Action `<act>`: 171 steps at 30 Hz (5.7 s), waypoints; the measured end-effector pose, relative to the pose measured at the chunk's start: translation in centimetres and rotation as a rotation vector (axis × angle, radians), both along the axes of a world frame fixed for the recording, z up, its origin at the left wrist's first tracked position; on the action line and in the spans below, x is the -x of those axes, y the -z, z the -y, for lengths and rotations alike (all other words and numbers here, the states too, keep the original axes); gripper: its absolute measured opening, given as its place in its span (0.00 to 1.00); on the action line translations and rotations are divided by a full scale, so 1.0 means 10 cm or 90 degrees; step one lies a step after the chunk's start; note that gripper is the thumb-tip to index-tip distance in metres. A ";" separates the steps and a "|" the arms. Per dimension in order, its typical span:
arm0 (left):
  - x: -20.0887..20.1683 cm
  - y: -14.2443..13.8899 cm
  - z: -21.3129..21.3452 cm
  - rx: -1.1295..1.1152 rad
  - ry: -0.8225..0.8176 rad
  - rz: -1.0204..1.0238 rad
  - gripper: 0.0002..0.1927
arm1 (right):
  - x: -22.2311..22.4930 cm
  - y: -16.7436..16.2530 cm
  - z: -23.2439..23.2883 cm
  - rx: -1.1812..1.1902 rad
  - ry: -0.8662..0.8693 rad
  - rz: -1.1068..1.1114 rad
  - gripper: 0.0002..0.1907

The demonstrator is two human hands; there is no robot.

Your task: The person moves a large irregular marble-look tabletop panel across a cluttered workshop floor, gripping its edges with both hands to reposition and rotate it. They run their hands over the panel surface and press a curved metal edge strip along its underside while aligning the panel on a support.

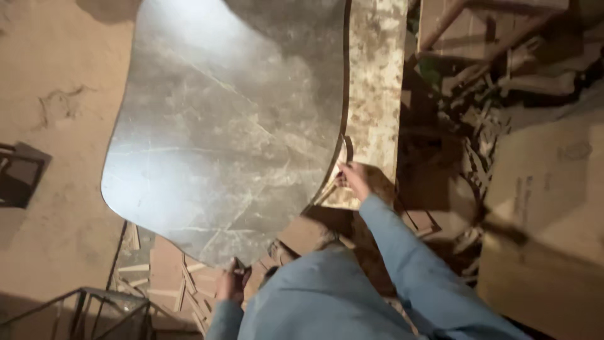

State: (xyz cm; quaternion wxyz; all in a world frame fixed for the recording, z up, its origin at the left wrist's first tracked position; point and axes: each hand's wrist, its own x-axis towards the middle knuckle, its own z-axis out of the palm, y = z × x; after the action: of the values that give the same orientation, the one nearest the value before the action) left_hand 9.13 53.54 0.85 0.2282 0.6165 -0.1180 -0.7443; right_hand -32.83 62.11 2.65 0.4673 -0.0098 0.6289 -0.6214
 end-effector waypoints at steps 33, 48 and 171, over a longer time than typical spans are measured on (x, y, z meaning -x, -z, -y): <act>0.26 -0.87 -0.09 0.057 -0.119 0.131 0.23 | 0.01 -0.18 0.05 -0.164 0.002 0.109 0.18; 0.29 -0.59 0.09 0.840 0.493 0.673 0.42 | -0.12 -0.16 0.11 -0.138 0.037 -0.020 0.23; 1.02 0.57 2.21 1.336 1.460 -0.263 0.39 | -4.34 1.13 0.43 -0.110 0.346 0.075 0.19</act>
State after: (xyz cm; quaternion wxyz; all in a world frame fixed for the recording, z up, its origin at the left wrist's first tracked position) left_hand -1.05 31.49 -4.83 -0.1152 -0.3354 -0.9192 -0.1711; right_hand 10.53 57.86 -8.70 0.3183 0.2352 0.6309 -0.6673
